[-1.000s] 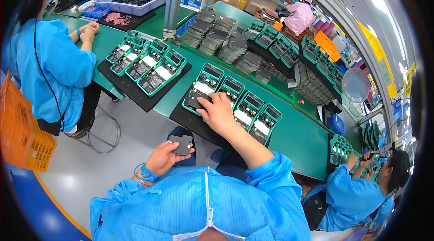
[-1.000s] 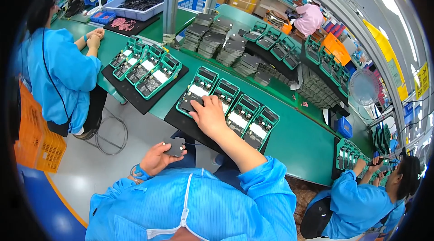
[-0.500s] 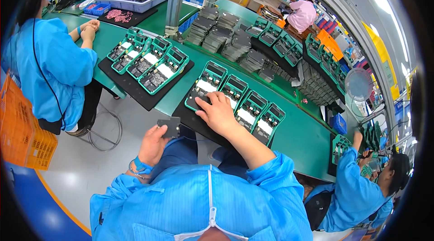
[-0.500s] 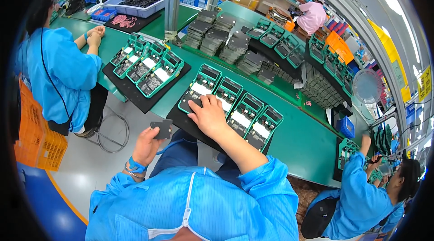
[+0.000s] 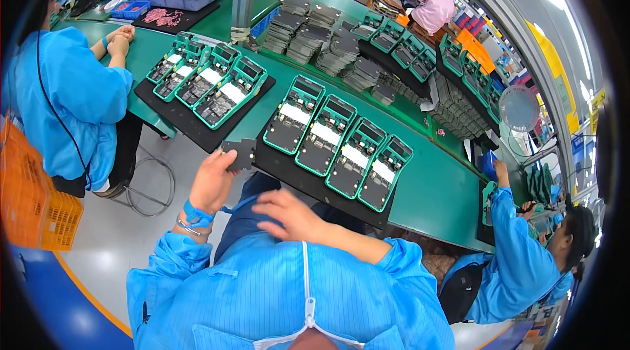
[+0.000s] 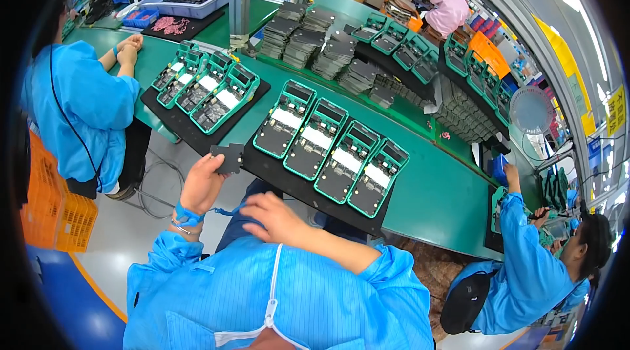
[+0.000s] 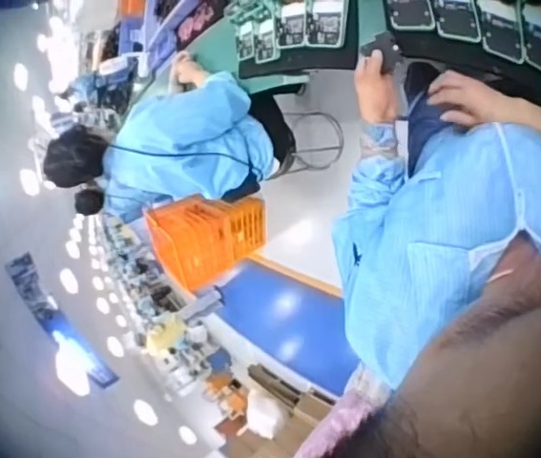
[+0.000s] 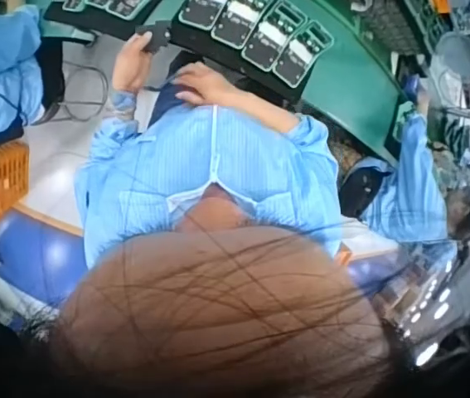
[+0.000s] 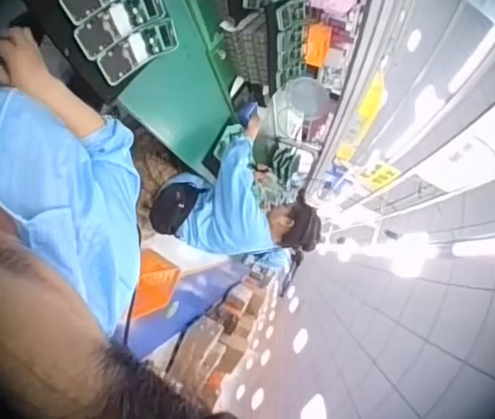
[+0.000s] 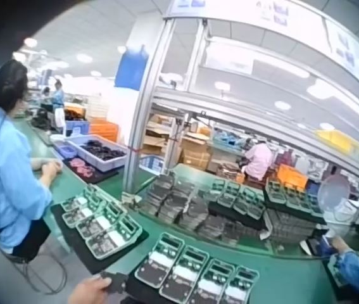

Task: The person assembles small electronic components into plastic housings by hand, placing them into an assembly tray.

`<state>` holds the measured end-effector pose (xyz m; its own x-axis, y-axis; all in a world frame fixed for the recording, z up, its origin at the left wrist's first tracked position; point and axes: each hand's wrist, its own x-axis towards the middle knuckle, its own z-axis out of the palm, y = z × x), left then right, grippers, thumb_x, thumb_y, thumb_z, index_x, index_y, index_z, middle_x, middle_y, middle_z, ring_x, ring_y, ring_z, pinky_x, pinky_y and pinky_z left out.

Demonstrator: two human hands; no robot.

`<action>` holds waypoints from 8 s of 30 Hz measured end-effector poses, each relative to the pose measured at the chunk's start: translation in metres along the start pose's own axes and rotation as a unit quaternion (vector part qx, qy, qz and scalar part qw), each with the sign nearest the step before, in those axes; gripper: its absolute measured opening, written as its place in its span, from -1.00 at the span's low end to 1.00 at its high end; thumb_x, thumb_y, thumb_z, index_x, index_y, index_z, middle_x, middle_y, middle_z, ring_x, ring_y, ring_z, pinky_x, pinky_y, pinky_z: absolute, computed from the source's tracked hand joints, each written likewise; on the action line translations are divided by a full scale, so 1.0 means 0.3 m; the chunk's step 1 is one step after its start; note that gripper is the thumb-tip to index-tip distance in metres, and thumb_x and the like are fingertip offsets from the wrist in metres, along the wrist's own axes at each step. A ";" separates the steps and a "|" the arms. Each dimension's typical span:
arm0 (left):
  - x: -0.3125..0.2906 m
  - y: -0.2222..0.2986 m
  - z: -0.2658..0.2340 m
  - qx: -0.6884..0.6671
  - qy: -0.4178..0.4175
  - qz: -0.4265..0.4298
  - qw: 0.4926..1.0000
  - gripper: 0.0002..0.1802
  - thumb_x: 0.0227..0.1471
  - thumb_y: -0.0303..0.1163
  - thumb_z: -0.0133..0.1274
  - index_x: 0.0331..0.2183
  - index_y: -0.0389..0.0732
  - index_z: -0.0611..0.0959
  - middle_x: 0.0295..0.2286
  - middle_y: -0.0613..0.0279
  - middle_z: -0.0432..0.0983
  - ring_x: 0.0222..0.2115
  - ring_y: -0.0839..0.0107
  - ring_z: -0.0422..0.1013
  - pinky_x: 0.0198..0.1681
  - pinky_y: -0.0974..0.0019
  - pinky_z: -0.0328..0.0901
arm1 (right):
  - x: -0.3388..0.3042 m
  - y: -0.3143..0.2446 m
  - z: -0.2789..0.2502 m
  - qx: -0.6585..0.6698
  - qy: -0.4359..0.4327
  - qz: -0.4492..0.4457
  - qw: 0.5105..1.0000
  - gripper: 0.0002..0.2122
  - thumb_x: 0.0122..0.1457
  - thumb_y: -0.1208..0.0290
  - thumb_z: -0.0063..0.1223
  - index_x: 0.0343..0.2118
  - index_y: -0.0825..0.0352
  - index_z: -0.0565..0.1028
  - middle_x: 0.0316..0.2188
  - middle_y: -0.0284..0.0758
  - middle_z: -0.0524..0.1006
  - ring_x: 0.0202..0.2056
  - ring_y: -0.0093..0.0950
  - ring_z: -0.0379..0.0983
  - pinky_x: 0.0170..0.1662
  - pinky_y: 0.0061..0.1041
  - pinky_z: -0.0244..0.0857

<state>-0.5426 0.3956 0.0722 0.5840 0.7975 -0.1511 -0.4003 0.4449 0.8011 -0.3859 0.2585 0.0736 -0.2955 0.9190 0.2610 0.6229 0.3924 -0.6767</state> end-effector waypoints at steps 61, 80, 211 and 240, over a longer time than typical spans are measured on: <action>-0.040 -0.290 0.545 0.088 -0.340 -0.252 0.902 -0.60 0.11 -0.33 -0.16 -0.04 -0.32 0.38 -0.12 0.04 0.40 -0.12 0.25 0.34 -0.07 0.18 0.25 | -1.086 0.254 -0.445 0.675 0.543 0.268 0.421 -0.70 0.21 0.24 -0.15 -0.13 0.35 0.18 -0.37 0.18 0.47 -0.48 -0.13 0.49 -0.42 -0.35 0.48; -0.193 -0.203 0.114 -0.032 -0.167 -0.214 0.962 -0.61 0.15 -0.36 -0.15 -0.03 -0.37 0.37 -0.12 -0.02 0.40 -0.10 0.19 0.36 0.01 0.16 0.25 | -0.219 0.091 -0.241 0.404 0.193 0.267 0.853 -0.60 0.21 0.38 -0.09 0.05 0.47 0.20 -0.18 -0.15 0.44 -0.31 -0.45 0.49 -0.37 -0.59 0.39; -0.255 -0.291 -0.067 -0.072 -0.080 -0.189 0.976 -0.74 0.16 -0.38 -0.15 -0.22 -0.39 0.47 -0.26 0.07 0.51 -0.21 0.31 0.47 -0.12 0.30 0.36 | -0.464 0.438 -0.428 0.025 0.184 0.121 0.975 -0.81 0.16 0.37 -0.06 -0.32 0.39 0.30 -0.70 -0.32 0.38 -0.75 -0.52 0.35 -0.76 -0.59 0.19; -0.255 -0.317 -0.059 -0.103 -0.086 -0.198 0.971 -0.72 0.17 -0.38 -0.18 -0.20 -0.41 0.46 -0.26 0.10 0.49 -0.21 0.33 0.45 -0.10 0.30 0.35 | -0.455 0.349 -0.429 0.139 0.223 0.423 0.867 -0.81 0.16 0.40 -0.05 -0.28 0.41 0.29 -0.69 -0.32 0.38 -0.76 -0.52 0.35 -0.77 -0.60 0.20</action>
<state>-0.5617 0.2994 -0.0026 0.8235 0.4748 -0.3105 -0.2419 0.7890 0.5648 -0.1871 0.1791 0.0557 0.5308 0.8206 -0.2118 0.2619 -0.3965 -0.8799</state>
